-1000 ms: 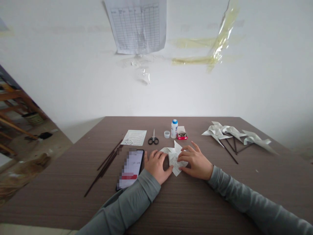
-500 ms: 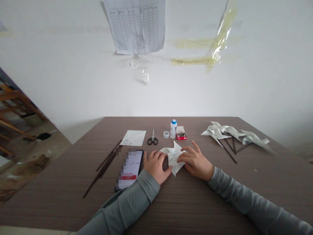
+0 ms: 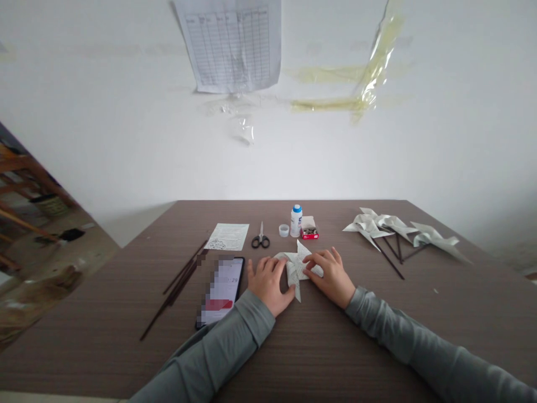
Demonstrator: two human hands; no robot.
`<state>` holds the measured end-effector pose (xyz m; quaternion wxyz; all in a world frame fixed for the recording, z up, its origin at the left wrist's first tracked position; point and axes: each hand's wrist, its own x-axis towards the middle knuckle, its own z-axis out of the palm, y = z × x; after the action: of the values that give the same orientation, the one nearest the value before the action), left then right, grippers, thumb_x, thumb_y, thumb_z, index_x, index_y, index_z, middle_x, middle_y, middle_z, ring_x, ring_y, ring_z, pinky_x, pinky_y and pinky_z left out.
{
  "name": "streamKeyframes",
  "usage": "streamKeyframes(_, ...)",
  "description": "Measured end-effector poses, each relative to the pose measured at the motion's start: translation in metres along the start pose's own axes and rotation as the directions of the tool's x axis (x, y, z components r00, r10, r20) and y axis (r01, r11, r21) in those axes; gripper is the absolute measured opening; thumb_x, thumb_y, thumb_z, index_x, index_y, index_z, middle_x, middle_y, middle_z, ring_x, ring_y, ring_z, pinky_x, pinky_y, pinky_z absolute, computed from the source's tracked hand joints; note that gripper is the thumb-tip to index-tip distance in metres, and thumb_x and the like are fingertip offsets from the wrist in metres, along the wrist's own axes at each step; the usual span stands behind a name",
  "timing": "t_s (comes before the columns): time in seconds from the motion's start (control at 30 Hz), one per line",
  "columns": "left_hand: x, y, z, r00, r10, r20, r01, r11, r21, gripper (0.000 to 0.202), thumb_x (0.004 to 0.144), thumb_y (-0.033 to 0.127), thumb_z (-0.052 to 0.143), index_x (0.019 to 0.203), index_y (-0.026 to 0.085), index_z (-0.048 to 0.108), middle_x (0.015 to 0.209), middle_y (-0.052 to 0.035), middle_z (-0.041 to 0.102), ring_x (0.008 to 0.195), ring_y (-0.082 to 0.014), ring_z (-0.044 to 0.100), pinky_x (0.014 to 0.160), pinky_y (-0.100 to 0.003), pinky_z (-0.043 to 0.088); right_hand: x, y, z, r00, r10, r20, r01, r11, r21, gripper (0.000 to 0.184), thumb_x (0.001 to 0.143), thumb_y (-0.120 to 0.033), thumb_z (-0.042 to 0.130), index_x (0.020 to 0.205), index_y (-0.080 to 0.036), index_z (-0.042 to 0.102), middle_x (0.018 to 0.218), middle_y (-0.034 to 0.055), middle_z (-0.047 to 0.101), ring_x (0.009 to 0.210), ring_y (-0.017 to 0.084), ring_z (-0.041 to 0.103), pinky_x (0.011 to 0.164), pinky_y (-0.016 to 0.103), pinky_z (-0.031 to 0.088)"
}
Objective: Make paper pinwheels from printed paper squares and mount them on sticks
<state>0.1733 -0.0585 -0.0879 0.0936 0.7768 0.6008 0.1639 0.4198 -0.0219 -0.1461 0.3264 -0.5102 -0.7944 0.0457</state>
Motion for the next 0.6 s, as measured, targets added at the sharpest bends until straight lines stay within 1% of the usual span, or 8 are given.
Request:
streamKeyframes(0.13,0.0,0.0002,0.0009,0.999,0.026,0.019,-0.025,1.0,-0.011,0.066,0.102,0.027,0.094,0.166,0.038,0.089,0.174,-0.0136,0.087,0.17,-0.0505,0.072,0.156,-0.095,0.035,-0.0015,-0.0036,0.0022,1.0,-0.016,-0.006,0.015,0.998,-0.064,0.023,0.116,-0.027,0.079,0.111,-0.037,0.099,0.119,0.01,0.1,0.132,0.045,0.091,0.144,0.091,0.052)
streamKeyframes(0.23,0.0008,0.0,0.0034,0.999,0.041,0.02,-0.04,0.999,-0.008,0.065,0.103,0.028,0.092,0.167,0.038,0.09,0.173,-0.0138,0.087,0.171,-0.052,0.071,0.156,-0.098,0.032,-0.0026,-0.0071,0.0021,1.0,-0.013,0.009,0.013,0.994,-0.113,0.029,0.118,-0.023,0.077,0.114,-0.04,0.101,0.122,0.0096,0.1,0.133,0.046,0.091,0.146,0.088,0.052)
streamKeyframes(0.33,0.0025,0.0016,0.0037,0.999,0.047,0.018,-0.047,0.999,-0.004,0.063,0.102,0.028,0.094,0.163,0.038,0.093,0.17,-0.0149,0.088,0.17,-0.0534,0.071,0.154,-0.1,0.033,-0.0033,-0.0078,0.0023,1.0,-0.026,0.017,0.028,0.994,-0.11,0.032,0.118,-0.022,0.077,0.115,-0.041,0.102,0.119,0.0084,0.1,0.134,0.045,0.09,0.148,0.088,0.049)
streamKeyframes(0.47,0.0045,0.0055,0.0004,0.998,0.047,0.033,-0.047,0.999,0.006,0.062,0.1,0.028,0.095,0.161,0.038,0.095,0.169,-0.016,0.088,0.168,-0.0534,0.072,0.154,-0.101,0.033,-0.0034,-0.0067,0.003,1.0,-0.029,0.007,0.03,0.992,-0.124,0.029,0.119,-0.021,0.078,0.116,-0.039,0.101,0.116,0.007,0.099,0.133,0.041,0.088,0.148,0.095,0.045)
streamKeyframes(0.6,0.0055,0.0062,0.0012,0.998,0.049,0.035,-0.05,0.999,0.016,0.063,0.099,0.027,0.096,0.161,0.04,0.096,0.167,-0.0155,0.088,0.168,-0.0527,0.072,0.155,-0.1,0.032,-0.0026,-0.0083,0.0009,1.0,-0.006,0.017,0.009,0.989,-0.151,0.026,0.117,-0.021,0.082,0.112,-0.038,0.1,0.115,0.0069,0.098,0.133,0.041,0.087,0.148,0.096,0.043)
